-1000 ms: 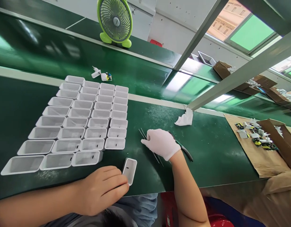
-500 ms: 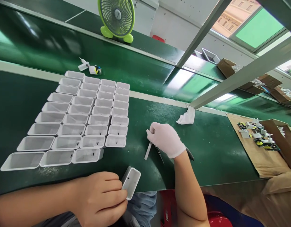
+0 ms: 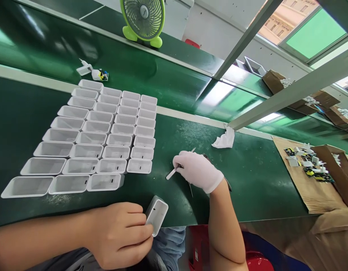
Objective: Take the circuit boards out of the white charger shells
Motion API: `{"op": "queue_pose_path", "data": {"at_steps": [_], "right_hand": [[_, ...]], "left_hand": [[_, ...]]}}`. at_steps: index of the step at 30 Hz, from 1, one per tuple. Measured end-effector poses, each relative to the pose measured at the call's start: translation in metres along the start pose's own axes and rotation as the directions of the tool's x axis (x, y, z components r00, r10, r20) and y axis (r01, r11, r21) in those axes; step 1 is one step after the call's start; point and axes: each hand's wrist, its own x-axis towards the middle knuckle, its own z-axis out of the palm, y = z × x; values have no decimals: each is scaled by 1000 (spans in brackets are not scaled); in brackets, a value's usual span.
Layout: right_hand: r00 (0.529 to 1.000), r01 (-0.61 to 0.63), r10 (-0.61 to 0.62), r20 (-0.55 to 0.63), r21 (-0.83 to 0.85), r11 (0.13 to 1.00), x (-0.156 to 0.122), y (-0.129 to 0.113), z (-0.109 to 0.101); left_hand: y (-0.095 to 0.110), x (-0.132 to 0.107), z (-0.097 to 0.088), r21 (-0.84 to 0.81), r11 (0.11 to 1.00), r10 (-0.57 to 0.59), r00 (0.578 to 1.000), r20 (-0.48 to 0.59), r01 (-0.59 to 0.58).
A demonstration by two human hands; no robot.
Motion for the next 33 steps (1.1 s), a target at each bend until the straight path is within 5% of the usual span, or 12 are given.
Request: {"op": "queue_pose_path", "data": {"at_steps": [4, 6, 8, 10, 13, 15, 21, 33], "right_hand": [[981, 29, -9, -194, 100, 995, -2, 9, 1], [929, 80, 22, -370, 258, 963, -6, 9, -1], [836, 179, 120, -535, 472, 863, -10, 4, -6], [786, 288, 237, -570, 678, 676, -12, -3, -10], [878, 308, 237, -416, 869, 387, -9, -12, -11], [941, 250, 147, -304, 919, 304, -2, -15, -8], [971, 231, 4, -240, 941, 247, 14, -18, 2], [968, 248, -19, -249, 949, 192, 14, -18, 5]], "left_hand": [[-1, -2, 1, 0, 1000, 8, 1000, -1, -8], [-1, -3, 2, 3, 1000, 19, 1000, -22, -19], [-1, -4, 4, 6, 1000, 26, 998, -51, -26], [-1, -4, 5, 3, 1000, 30, 998, -60, -30], [0, -4, 4, -13, 1000, 25, 999, -35, -25], [0, -3, 4, -21, 999, 27, 999, -27, -27], [-1, -1, 2, -20, 1000, 21, 1000, -22, -22], [0, -1, 1, -5, 1000, 18, 1000, -23, -18]]}}
